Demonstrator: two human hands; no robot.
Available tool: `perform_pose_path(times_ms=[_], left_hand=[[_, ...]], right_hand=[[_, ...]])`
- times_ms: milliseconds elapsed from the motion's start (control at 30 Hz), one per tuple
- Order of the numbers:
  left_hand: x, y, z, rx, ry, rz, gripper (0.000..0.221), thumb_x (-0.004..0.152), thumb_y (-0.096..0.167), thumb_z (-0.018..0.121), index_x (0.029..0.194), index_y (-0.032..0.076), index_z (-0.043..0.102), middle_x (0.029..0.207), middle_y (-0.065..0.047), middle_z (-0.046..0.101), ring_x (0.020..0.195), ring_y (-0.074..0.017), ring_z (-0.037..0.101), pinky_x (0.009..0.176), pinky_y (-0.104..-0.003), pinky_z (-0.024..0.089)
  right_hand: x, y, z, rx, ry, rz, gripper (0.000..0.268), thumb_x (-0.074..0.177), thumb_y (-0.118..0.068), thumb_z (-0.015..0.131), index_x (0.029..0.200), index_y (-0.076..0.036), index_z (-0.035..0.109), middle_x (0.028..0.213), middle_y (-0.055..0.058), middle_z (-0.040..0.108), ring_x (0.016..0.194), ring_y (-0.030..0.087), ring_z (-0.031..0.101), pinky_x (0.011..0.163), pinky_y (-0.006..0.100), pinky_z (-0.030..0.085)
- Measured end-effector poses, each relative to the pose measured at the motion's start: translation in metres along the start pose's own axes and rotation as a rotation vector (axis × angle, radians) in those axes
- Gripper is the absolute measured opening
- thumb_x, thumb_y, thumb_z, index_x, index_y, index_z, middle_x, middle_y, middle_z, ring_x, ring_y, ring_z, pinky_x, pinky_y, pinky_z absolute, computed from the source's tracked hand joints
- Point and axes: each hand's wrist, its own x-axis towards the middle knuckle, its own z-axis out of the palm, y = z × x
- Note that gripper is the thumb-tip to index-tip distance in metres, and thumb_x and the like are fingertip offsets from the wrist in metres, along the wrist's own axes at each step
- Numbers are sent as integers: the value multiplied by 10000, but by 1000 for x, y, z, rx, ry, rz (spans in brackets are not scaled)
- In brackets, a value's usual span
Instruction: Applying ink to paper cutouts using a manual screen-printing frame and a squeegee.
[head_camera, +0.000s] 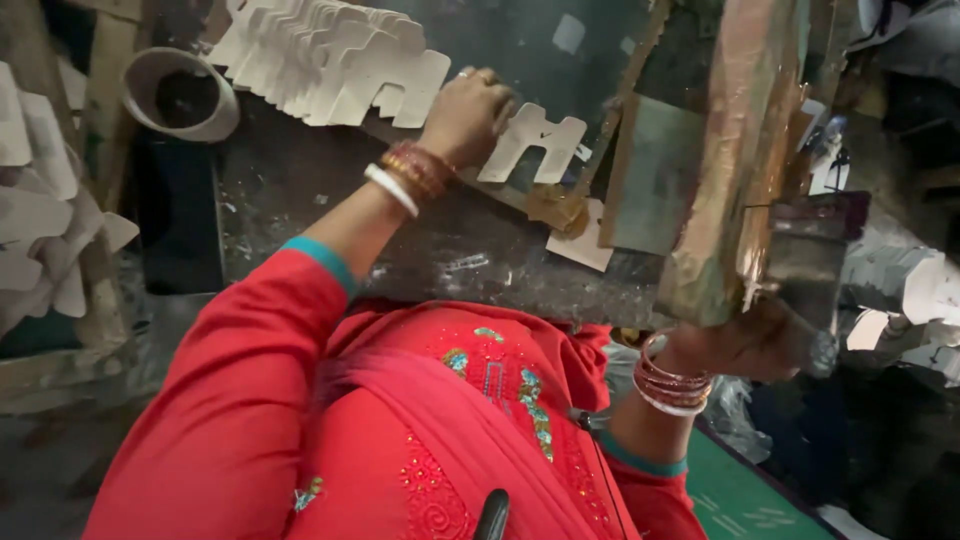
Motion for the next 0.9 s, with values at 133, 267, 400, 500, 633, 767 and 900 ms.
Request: perform_pose_path(times_ms=[133, 267, 400, 500, 633, 767, 900], left_hand=[[21, 3, 19, 231, 177, 93, 202, 895, 292, 728, 912, 93, 752, 961, -134, 708, 932, -348, 661, 762, -478, 545], [38, -16, 10, -91, 198, -77, 239, 881, 278, 759, 938, 48, 732, 925, -130, 724, 883, -316, 687, 769, -450, 554], [18, -45, -68, -515, 662, -154, 270, 936, 291, 759, 1035, 39, 755, 926, -107, 807, 821, -260, 785, 737, -366, 584], [-29, -38, -86, 113, 471, -42, 246, 953, 227, 774, 1061, 10, 731, 1045, -151, 751, 943, -316, 719, 823, -409, 555], [-75, -40, -74, 413, 230, 210, 222, 902, 206, 752, 1067, 58, 753, 1172, -92, 731, 1106, -343, 699, 948, -411, 540], [-78, -53, -78, 230, 76, 19, 103, 960, 156, 734, 994, 62, 761, 1194, -91, 746, 1030, -315, 715, 906, -402, 561], [-76, 0, -72, 399, 239, 105, 80, 971, 111, 727, 970, 33, 740, 1104, -108, 753, 1026, -320, 720, 900, -428, 547]], right_hand=[[-3, 31, -45, -681, 90, -406, 289, 1026, -211, 644, 893, 44, 612, 849, 138, 625, 713, 220, 527, 680, 395, 439], [7, 64, -99, -748, 156, -544, 332, 1057, -259, 643, 945, 48, 590, 823, 100, 606, 704, 177, 522, 650, 337, 443], [11, 69, -117, -978, 130, -662, 338, 1107, -251, 666, 1052, 80, 629, 894, 134, 648, 748, 204, 594, 684, 370, 533], [13, 64, -120, -858, 163, -535, 271, 1092, -221, 640, 1048, 46, 623, 904, 149, 647, 758, 242, 567, 699, 403, 499], [8, 65, -126, -928, 165, -681, 333, 1115, -237, 498, 1158, 93, 520, 1034, 230, 579, 847, 306, 560, 744, 469, 486], [7, 101, -170, -613, 185, -517, 280, 1114, -248, 548, 1111, 31, 567, 939, 124, 584, 756, 198, 482, 671, 388, 383], [24, 28, -77, -656, 36, -537, 303, 1143, -226, 582, 1176, 70, 526, 1055, 190, 578, 847, 252, 544, 721, 426, 445]])
